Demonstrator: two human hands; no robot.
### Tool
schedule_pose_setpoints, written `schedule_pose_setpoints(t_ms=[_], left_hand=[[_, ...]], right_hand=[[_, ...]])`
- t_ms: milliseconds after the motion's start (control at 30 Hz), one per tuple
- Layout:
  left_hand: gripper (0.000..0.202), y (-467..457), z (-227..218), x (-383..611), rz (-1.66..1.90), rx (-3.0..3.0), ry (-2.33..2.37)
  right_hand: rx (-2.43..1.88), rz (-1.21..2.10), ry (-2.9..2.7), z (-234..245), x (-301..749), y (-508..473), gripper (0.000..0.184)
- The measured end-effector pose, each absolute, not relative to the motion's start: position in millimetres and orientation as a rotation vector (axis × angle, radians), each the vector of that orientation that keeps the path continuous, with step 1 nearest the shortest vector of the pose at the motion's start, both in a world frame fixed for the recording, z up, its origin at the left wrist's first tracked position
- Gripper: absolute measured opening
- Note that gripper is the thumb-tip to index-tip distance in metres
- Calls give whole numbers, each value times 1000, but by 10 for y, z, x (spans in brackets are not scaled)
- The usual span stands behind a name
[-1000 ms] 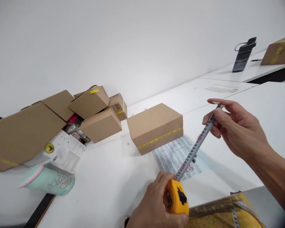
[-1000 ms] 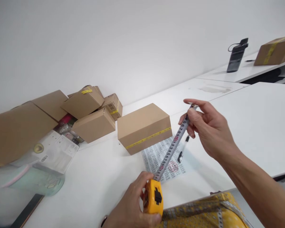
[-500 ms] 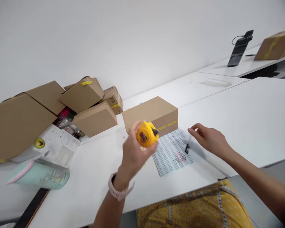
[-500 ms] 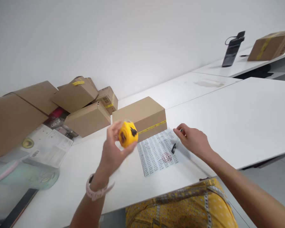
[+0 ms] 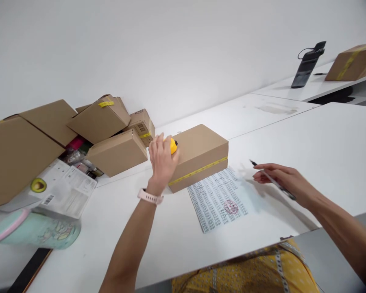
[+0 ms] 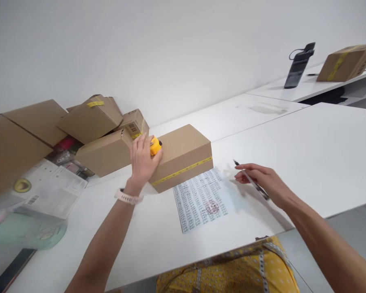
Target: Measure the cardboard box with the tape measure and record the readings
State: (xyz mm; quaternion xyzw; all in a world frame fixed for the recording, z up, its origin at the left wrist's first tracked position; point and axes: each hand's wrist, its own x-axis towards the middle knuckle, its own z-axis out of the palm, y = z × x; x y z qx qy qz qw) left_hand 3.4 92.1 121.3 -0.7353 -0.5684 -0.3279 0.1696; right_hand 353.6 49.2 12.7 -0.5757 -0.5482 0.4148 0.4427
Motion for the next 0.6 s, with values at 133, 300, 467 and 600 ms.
schedule_pose_setpoints(t_ms=[133, 300, 467, 600], left_hand=[[27, 405, 738, 453, -1205, -2517, -1123], [76, 138, 177, 708, -430, -3245, -1319], [87, 222, 59, 536, -98, -3401, -1247], [86, 223, 83, 459, -66, -3432, -1217]], right_hand=[[-1202, 1119, -1136, 260, 3671, 244, 39], [-1234, 866, -1045, 265, 3465, 136, 23], [-1176, 1241, -1211, 177, 3166, 132, 50], [-1323, 1361, -1369, 134, 2941, 126, 43]])
